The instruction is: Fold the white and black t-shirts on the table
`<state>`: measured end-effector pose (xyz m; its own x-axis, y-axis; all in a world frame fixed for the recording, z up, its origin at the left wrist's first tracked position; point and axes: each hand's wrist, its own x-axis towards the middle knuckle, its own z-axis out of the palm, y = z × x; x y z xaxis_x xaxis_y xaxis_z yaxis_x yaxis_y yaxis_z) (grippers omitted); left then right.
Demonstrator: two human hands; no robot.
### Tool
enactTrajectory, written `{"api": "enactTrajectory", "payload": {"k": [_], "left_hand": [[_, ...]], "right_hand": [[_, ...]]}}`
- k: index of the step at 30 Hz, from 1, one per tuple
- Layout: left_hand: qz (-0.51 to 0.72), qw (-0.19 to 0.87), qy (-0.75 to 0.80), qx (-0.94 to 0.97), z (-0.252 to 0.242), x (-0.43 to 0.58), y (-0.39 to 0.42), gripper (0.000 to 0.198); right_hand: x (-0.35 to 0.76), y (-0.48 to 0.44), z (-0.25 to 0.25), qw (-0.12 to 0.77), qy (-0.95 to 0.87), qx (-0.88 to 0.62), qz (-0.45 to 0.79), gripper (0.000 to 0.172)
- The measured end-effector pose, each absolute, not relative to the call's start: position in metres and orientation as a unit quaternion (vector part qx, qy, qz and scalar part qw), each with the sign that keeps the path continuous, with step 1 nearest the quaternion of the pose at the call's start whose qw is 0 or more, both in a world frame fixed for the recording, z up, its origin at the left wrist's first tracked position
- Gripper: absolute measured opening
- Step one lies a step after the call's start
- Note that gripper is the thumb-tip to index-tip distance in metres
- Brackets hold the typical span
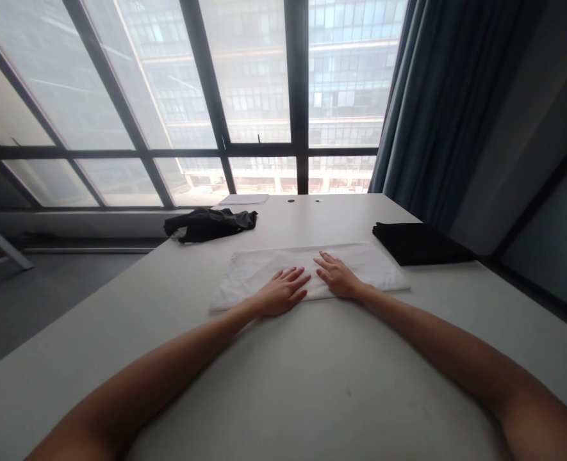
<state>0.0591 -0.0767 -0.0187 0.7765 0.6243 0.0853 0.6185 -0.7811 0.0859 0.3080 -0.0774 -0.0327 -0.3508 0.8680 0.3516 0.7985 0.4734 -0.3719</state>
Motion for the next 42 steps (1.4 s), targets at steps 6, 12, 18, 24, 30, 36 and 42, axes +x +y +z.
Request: {"api": "enactTrajectory", "payload": {"k": [6, 12, 18, 24, 30, 36, 42], "left_hand": [[0.043, 0.033, 0.335, 0.941, -0.013, 0.059, -0.081, 0.062], [0.034, 0.043, 0.337, 0.94, -0.009, 0.06, -0.084, 0.062], [0.029, 0.05, 0.341, 0.938, -0.005, 0.061, -0.087, 0.062], [0.033, 0.047, 0.339, 0.939, -0.006, 0.061, -0.088, 0.061], [0.036, 0.044, 0.337, 0.94, -0.008, 0.06, -0.087, 0.061], [0.042, 0.044, 0.335, 0.94, -0.011, 0.059, -0.086, 0.061], [0.048, 0.047, 0.333, 0.94, -0.012, 0.059, -0.085, 0.06]], "right_hand": [[0.332, -0.058, -0.033, 0.341, -0.758, -0.548, 0.092, 0.05], [0.369, -0.046, -0.035, 0.29, -0.727, -0.622, -0.026, 0.046], [0.375, -0.052, -0.037, 0.201, -0.719, -0.659, -0.089, 0.042], [0.367, -0.061, -0.029, 0.21, -0.737, -0.632, -0.114, 0.041], [0.357, -0.063, -0.031, 0.3, -0.853, -0.425, -0.035, 0.043], [0.356, -0.056, -0.039, 0.28, -0.827, -0.487, 0.003, 0.043], [0.356, -0.056, -0.039, 0.239, -0.802, -0.548, -0.009, 0.046]]}}
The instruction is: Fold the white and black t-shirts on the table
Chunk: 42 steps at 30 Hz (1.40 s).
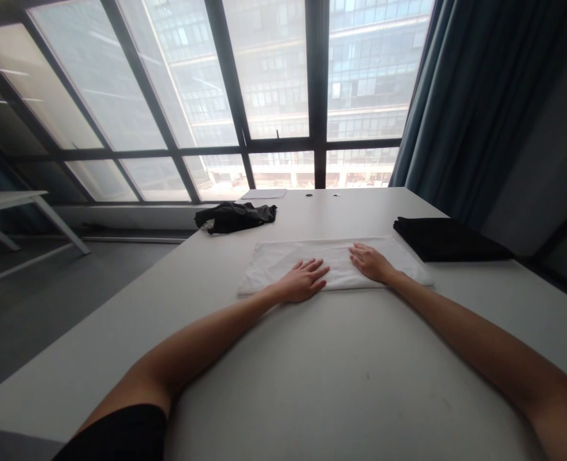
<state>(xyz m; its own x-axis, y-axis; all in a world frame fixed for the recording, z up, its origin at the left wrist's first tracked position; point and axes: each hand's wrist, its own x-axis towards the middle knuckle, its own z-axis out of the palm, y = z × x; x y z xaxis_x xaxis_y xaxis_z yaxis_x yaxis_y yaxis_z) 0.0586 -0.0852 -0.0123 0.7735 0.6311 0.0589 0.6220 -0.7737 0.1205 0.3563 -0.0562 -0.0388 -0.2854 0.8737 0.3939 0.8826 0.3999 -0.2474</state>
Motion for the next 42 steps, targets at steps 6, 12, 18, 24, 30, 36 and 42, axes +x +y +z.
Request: {"api": "enactTrajectory", "payload": {"k": [6, 12, 18, 24, 30, 36, 42], "left_hand": [[0.043, 0.043, 0.337, 0.94, -0.01, 0.057, -0.093, 0.06], [0.034, 0.041, 0.335, 0.941, -0.012, 0.056, -0.094, 0.063], [0.042, 0.045, 0.334, 0.941, -0.015, 0.056, -0.09, 0.062], [0.041, 0.046, 0.335, 0.94, -0.014, 0.056, -0.09, 0.062], [0.043, 0.042, 0.331, 0.942, -0.014, 0.056, -0.09, 0.062], [0.045, 0.045, 0.331, 0.942, -0.016, 0.055, -0.088, 0.062], [0.04, 0.047, 0.333, 0.941, -0.017, 0.056, -0.088, 0.062]], "right_hand": [[0.358, -0.055, -0.046, 0.216, -0.808, -0.548, -0.028, 0.051], [0.361, -0.048, -0.056, 0.206, -0.809, -0.55, -0.037, 0.053], [0.359, -0.052, -0.05, 0.17, -0.748, -0.639, -0.059, 0.051], [0.361, -0.051, -0.051, 0.16, -0.697, -0.696, -0.063, 0.054], [0.385, -0.039, -0.054, 0.15, -0.71, -0.687, -0.039, 0.057], [0.434, -0.034, -0.051, 0.162, -0.652, -0.739, -0.052, 0.054], [0.415, -0.042, -0.046, 0.23, -0.675, -0.688, -0.133, 0.054]]}}
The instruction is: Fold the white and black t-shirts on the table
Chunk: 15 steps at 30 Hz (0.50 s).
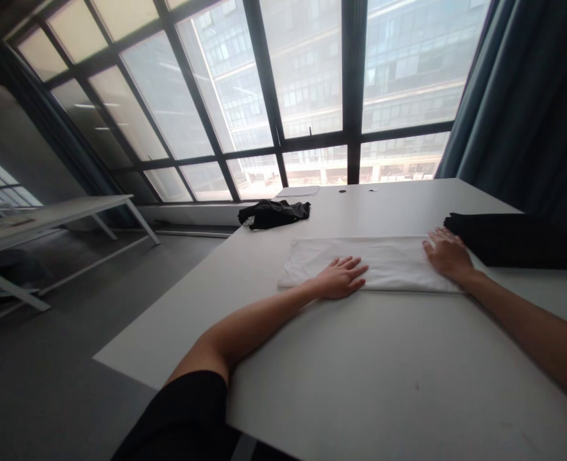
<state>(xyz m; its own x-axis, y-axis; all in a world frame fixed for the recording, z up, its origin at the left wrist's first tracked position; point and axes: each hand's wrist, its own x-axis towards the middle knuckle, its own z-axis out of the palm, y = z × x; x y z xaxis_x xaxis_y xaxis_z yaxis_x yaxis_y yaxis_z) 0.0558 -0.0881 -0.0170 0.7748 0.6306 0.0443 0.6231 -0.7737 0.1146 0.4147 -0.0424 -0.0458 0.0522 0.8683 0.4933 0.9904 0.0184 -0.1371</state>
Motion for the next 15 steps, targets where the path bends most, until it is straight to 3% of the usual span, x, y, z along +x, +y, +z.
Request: {"api": "enactTrajectory", "payload": {"k": [8, 15], "left_hand": [[0.045, 0.045, 0.327, 0.943, -0.014, 0.056, -0.089, 0.063], [0.045, 0.044, 0.333, 0.941, -0.013, 0.057, -0.089, 0.062]], "right_hand": [[0.334, -0.085, -0.018, 0.306, -0.83, -0.457, -0.089, 0.063], [0.353, -0.06, -0.041, 0.244, -0.781, -0.573, -0.051, 0.057]]}}
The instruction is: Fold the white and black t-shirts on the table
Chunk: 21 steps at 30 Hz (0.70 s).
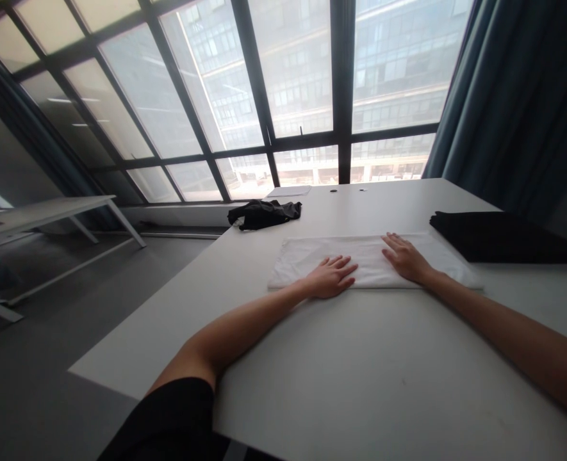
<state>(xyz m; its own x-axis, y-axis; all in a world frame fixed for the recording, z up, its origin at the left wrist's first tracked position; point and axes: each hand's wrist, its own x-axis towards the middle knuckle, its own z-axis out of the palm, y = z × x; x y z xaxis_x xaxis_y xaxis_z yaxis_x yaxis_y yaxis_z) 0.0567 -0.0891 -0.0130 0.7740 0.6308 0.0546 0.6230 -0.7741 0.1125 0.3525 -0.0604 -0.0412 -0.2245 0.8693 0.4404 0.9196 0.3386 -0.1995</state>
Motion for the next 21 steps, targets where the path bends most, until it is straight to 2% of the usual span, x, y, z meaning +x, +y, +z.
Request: {"api": "enactTrajectory", "payload": {"k": [7, 21], "left_hand": [[0.042, 0.045, 0.331, 0.942, -0.011, 0.057, -0.09, 0.062], [0.04, 0.091, 0.336, 0.937, -0.005, 0.058, -0.088, 0.063]], "right_hand": [[0.384, -0.046, -0.046, 0.159, -0.716, -0.679, -0.044, 0.053], [0.387, -0.046, -0.048, 0.177, -0.725, -0.658, -0.102, 0.047]]}}
